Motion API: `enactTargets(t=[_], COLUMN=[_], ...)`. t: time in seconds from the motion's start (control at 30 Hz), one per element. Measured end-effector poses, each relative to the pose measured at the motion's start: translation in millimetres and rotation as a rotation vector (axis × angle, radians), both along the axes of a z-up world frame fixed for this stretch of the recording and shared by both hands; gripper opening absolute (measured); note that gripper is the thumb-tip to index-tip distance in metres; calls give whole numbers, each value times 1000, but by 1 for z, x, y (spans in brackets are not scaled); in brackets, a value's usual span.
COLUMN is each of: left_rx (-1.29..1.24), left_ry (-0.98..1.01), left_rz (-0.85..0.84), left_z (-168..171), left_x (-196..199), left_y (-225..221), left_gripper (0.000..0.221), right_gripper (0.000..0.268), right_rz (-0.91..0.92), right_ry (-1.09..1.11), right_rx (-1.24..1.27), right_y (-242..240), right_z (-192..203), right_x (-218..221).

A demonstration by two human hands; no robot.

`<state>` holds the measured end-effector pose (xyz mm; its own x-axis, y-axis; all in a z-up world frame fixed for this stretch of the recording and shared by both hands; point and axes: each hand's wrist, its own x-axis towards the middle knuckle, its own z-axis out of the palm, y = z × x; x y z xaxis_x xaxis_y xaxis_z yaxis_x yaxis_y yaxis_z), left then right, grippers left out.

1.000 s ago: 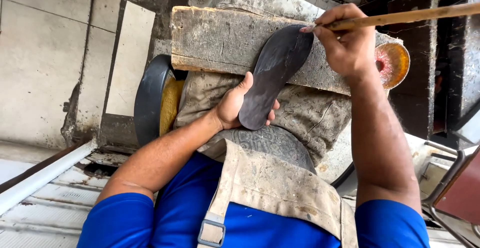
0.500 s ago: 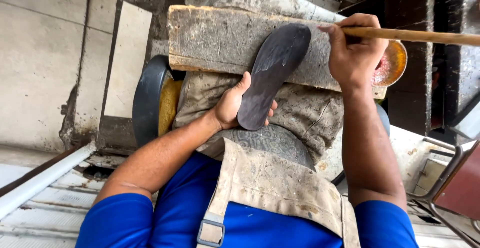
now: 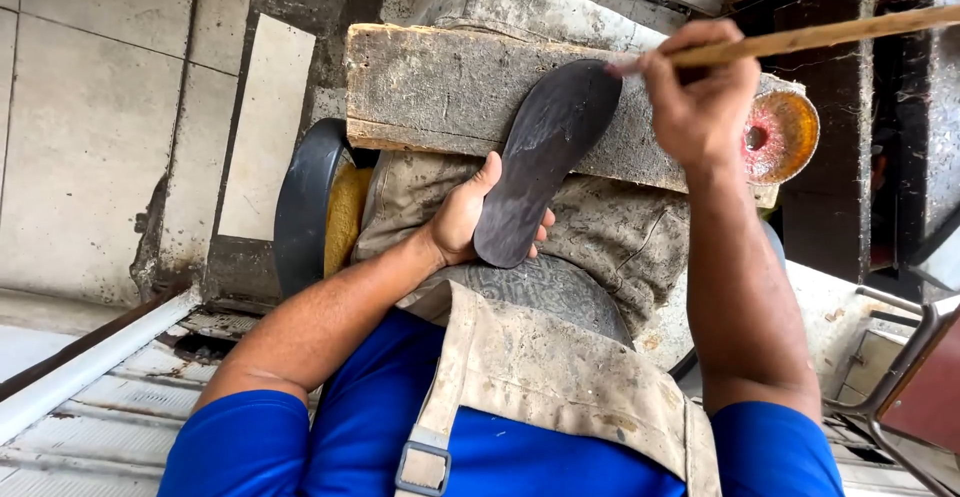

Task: Applying red dye to a shoe sole using a brush at a repair bench

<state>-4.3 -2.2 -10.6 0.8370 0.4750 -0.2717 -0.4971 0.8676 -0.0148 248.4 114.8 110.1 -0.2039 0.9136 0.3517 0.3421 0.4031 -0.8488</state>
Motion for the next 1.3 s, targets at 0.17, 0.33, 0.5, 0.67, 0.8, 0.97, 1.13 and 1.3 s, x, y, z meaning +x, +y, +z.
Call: enactTargets(t=[0.17, 0.33, 0.5, 0.67, 0.8, 0.97, 1.13, 1.3], left_rx=[24, 5, -5, -14, -11, 1, 28, 1], left_ry=[-37, 187, 180, 159, 138, 30, -31, -86], left_rz=[7, 75, 37, 35, 41, 10, 7, 7], left_z=[3, 32, 27, 22, 15, 3, -3, -8], left_x=[0, 5, 3, 4, 4, 1, 0, -2], left_y=[2, 5, 3, 1, 1, 2, 2, 2], left_gripper=[87, 86, 86, 86, 88, 86, 90, 86], right_gripper=[21, 25, 14, 18, 13, 15, 18, 19], right_rz=[-77, 32, 32, 130, 150, 66, 130, 39], right_ry=[-104, 164, 56, 133, -33, -34, -147, -130], right_rx=[36, -241, 2, -95, 115, 60, 144, 222], right_y=[-10, -55, -37, -64, -65, -56, -54, -35], right_z=[-2, -1, -52, -40, -60, -21, -8, -12], right_x=[-1, -49, 23, -5, 9, 5, 2, 22])
